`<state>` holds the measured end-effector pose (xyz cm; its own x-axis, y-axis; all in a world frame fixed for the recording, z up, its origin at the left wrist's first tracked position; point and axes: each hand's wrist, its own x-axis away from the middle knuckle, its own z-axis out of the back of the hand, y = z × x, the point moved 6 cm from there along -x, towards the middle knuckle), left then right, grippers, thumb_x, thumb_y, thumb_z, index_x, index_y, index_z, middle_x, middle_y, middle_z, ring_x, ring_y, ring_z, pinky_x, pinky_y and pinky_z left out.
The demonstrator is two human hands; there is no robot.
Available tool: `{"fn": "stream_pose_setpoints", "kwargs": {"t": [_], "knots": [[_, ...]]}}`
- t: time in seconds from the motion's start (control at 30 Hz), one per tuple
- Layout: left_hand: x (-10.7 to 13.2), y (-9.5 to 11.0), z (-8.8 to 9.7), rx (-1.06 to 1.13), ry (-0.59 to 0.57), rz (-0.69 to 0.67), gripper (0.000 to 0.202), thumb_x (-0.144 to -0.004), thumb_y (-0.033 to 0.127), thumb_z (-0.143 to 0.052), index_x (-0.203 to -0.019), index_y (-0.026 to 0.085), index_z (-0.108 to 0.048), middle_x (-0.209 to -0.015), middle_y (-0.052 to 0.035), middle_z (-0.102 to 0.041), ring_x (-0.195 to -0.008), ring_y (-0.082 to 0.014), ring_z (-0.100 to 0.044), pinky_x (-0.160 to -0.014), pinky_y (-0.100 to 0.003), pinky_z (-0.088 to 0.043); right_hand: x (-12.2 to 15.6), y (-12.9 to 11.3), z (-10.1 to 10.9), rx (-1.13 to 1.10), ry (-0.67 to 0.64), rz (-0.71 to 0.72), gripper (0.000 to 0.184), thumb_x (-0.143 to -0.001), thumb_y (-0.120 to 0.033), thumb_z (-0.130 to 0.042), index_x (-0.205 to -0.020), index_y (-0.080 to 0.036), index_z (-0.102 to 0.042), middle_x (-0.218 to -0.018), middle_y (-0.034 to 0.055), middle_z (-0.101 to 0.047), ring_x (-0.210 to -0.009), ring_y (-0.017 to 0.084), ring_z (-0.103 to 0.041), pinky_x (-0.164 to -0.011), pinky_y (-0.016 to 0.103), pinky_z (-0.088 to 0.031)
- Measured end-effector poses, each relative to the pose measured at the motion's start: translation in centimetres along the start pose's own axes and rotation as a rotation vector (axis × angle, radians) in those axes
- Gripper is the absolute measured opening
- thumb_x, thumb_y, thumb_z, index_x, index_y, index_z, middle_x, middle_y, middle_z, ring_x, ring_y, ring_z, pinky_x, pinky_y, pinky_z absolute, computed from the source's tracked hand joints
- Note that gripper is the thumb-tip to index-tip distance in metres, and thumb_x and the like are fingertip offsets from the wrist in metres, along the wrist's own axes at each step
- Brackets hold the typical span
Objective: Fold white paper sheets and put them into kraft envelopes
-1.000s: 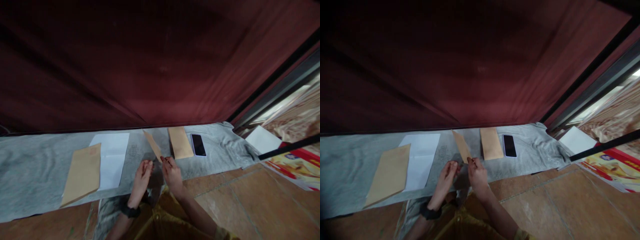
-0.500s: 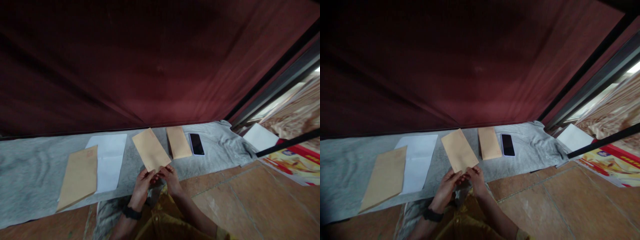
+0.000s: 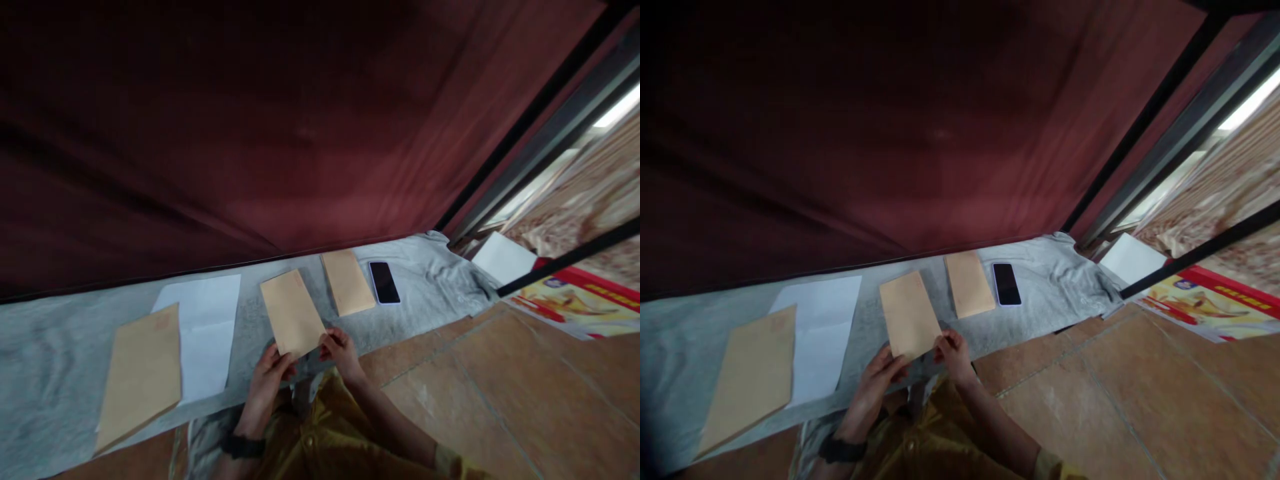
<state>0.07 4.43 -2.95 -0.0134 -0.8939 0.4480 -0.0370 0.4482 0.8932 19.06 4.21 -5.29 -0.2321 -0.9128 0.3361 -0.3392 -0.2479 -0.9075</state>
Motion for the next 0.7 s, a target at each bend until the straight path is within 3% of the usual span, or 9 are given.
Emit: {"fn": "stream_pose_setpoints", "kwargs": {"t": [0.17, 0.23, 0.4, 0.57, 0.7], "knots": [[-1.5, 1.8, -1.8, -0.07, -0.053, -0.066, 0.049, -0.064, 0.047, -0.073, -0.102, 0.017, -0.07, -0.083, -0.0039, -0.074, -0.059, -0.0152, -0.061, -0.056, -0.027, -0.044, -0.9, -2.2, 1.7, -0.003, 0.042, 0.08, 0.036, -0.069, -0.054, -0.073, -0.075, -0.02, -0.064, -0.059, -0.003, -0.058, -0.052, 0.013, -0.055, -0.048, 0.025, -0.051], [-2.4, 2.8, -3.5, -0.087, -0.089, -0.086, 0.049, -0.062, 0.045, -0.073, -0.102, 0.016, -0.07, -0.086, -0.0045, -0.074, -0.057, -0.0137, -0.058, -0.054, -0.027, -0.042, -1.5, -3.6, 2.8, 0.007, 0.061, 0.136, 0.034, -0.071, -0.052, -0.072, -0.074, -0.02, -0.063, -0.061, -0.0032, -0.058, -0.053, 0.012, -0.055, -0.049, 0.024, -0.051], [-4.3, 5.1, -8.7, -0.157, -0.196, -0.185, 0.038, -0.067, 0.04, -0.07, -0.096, 0.015, -0.071, -0.074, -0.0018, -0.07, -0.056, -0.0124, -0.056, -0.053, -0.024, -0.04, -3.2, -6.4, 6.8, 0.03, 0.217, 0.216, 0.04, -0.066, -0.055, -0.073, -0.081, -0.018, -0.067, -0.064, -0.0026, -0.06, -0.05, 0.011, -0.053, -0.047, 0.025, -0.049], [-6.3, 5.4, -12.9, -0.16, -0.194, -0.188, 0.04, -0.069, 0.036, -0.07, -0.103, 0.014, -0.068, -0.066, 0.0015, -0.065, -0.052, -0.0105, -0.054, -0.05, -0.023, -0.038, -4.7, -8.4, 10.1, 0.048, 0.338, 0.246, 0.043, -0.063, -0.056, -0.074, -0.083, -0.018, -0.066, -0.061, -0.0035, -0.06, -0.049, 0.011, -0.052, -0.048, 0.025, -0.05], [-7.9, 5.3, -15.0, -0.183, -0.181, -0.184, 0.049, -0.069, 0.032, -0.074, -0.114, 0.015, -0.064, -0.062, 0.0041, -0.062, -0.051, -0.0103, -0.055, -0.05, -0.021, -0.038, -5.8, -9.1, 11.8, 0.056, 0.379, 0.247, 0.043, -0.064, -0.054, -0.074, -0.085, -0.018, -0.065, -0.058, -0.0044, -0.058, -0.048, 0.01, -0.051, -0.047, 0.023, -0.047]]}}
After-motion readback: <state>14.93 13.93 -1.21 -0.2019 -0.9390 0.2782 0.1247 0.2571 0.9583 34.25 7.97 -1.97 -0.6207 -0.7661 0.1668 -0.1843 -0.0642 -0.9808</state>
